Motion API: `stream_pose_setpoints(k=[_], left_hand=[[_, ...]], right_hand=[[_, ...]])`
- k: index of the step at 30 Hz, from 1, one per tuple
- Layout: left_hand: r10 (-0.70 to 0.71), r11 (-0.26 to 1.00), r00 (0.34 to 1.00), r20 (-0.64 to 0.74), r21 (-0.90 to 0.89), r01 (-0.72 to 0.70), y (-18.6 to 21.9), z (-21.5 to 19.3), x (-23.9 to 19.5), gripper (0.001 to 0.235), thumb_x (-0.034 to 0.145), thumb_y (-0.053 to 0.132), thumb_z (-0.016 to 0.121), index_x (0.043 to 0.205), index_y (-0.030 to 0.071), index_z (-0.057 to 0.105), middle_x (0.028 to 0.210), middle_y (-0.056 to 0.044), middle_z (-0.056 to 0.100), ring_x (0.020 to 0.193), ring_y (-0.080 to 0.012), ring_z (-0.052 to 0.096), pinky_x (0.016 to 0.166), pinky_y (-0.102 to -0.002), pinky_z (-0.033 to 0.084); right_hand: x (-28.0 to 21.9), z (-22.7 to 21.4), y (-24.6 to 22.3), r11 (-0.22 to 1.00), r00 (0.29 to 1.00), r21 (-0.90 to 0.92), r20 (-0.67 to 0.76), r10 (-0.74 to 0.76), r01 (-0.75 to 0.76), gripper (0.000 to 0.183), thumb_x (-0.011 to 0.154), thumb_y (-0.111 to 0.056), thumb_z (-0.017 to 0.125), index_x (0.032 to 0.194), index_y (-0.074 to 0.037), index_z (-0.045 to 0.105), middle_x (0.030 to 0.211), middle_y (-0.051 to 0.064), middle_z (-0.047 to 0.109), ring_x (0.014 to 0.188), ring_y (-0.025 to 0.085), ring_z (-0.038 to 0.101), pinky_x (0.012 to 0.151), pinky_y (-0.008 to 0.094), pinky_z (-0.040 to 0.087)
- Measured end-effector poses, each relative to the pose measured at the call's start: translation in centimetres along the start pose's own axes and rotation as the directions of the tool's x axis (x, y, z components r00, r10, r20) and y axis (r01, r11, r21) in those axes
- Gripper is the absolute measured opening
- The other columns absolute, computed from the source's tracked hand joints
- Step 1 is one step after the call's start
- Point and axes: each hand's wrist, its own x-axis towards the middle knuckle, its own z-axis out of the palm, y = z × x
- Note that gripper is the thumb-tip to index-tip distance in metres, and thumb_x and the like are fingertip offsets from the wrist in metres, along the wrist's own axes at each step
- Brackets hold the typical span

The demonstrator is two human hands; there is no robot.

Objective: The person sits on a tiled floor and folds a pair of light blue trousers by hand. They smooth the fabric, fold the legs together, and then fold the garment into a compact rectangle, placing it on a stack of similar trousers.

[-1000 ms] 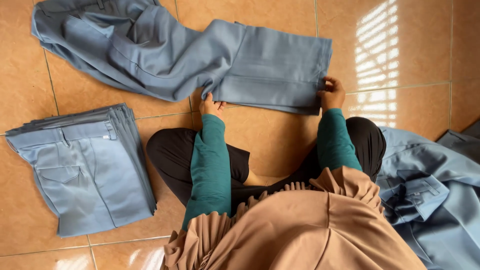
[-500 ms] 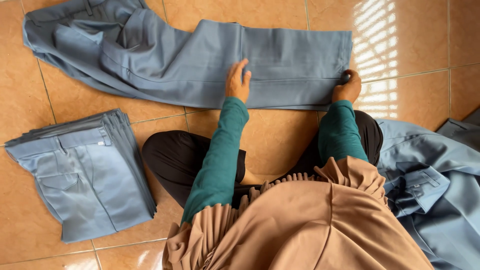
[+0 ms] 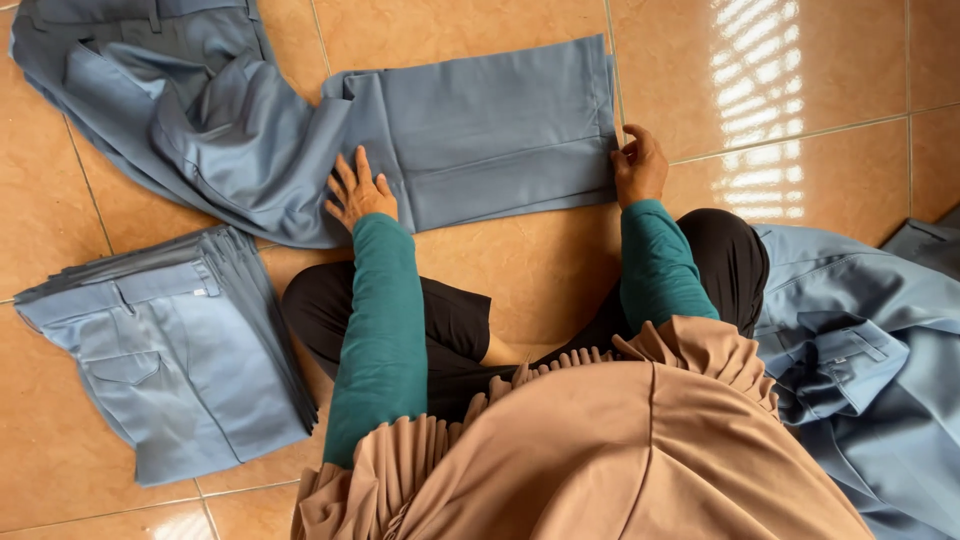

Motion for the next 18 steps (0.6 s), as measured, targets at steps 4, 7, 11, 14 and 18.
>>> stream_pose_setpoints(k=[4, 7, 11, 14, 18], left_hand=[[0.158, 0.976, 0.930, -0.333, -0.090, -0.198, 1.4, 4.5, -1.3, 0.043, 0.090, 0.037, 0.076, 0.126, 0.045, 0.056, 0.130, 0.008, 0.042, 0.118, -0.0227, 0.057, 0.094, -0.047, 0.049], [0.395, 0.888, 0.907, -0.143, -0.194, -0.417, 3.4, 6.1, -3.4, 0.028, 0.086, 0.042, 0.079, 0.104, 0.048, 0.059, 0.119, 0.019, 0.043, 0.116, -0.0097, 0.055, 0.093, -0.036, 0.054], [0.509, 0.847, 0.860, -0.017, -0.168, -0.505, 2.9, 5.9, -4.1, 0.042, 0.076, 0.043, 0.087, 0.107, 0.039, 0.059, 0.121, 0.011, 0.039, 0.121, -0.0160, 0.047, 0.102, -0.035, 0.051], [0.526, 0.841, 0.850, 0.038, -0.175, -0.512, 2.2, 3.6, -5.1, 0.044, 0.078, 0.037, 0.087, 0.112, 0.036, 0.059, 0.127, 0.008, 0.040, 0.127, -0.0193, 0.045, 0.107, -0.038, 0.049], [0.476, 0.875, 0.875, 0.087, -0.143, -0.462, 1.5, 2.2, -5.3, 0.037, 0.087, 0.029, 0.079, 0.118, 0.033, 0.058, 0.136, 0.006, 0.041, 0.134, -0.0218, 0.041, 0.110, -0.042, 0.047]], right_hand=[[-0.3, -2.2, -2.4, 0.963, 0.948, -0.119, 0.180, 0.262, -0.244, 0.041, 0.087, -0.035, 0.084, 0.123, -0.031, 0.067, 0.088, -0.002, 0.069, 0.089, 0.026, 0.072, 0.083, 0.044, 0.057], [-0.2, -2.1, -2.2, 0.922, 0.914, -0.245, 0.204, 0.352, -0.300, 0.040, 0.081, -0.045, 0.086, 0.116, -0.036, 0.070, 0.083, -0.007, 0.070, 0.087, 0.025, 0.073, 0.079, 0.044, 0.058], [0.7, -0.9, 0.0, 0.923, 0.912, -0.205, 0.190, 0.364, -0.325, 0.027, 0.076, -0.048, 0.087, 0.098, -0.037, 0.076, 0.076, -0.010, 0.070, 0.081, 0.022, 0.073, 0.072, 0.040, 0.057], [1.6, -2.9, -4.2, 0.894, 0.898, 0.173, 0.239, 0.369, -0.413, 0.024, 0.076, -0.028, 0.088, 0.094, -0.020, 0.075, 0.071, -0.002, 0.065, 0.064, 0.018, 0.067, 0.056, 0.031, 0.055], [3.1, -9.2, -13.7, 0.539, 0.851, 0.665, 0.333, 0.406, -0.517, 0.026, 0.076, -0.008, 0.093, 0.094, -0.002, 0.074, 0.073, 0.004, 0.063, 0.055, 0.015, 0.066, 0.045, 0.024, 0.059]])
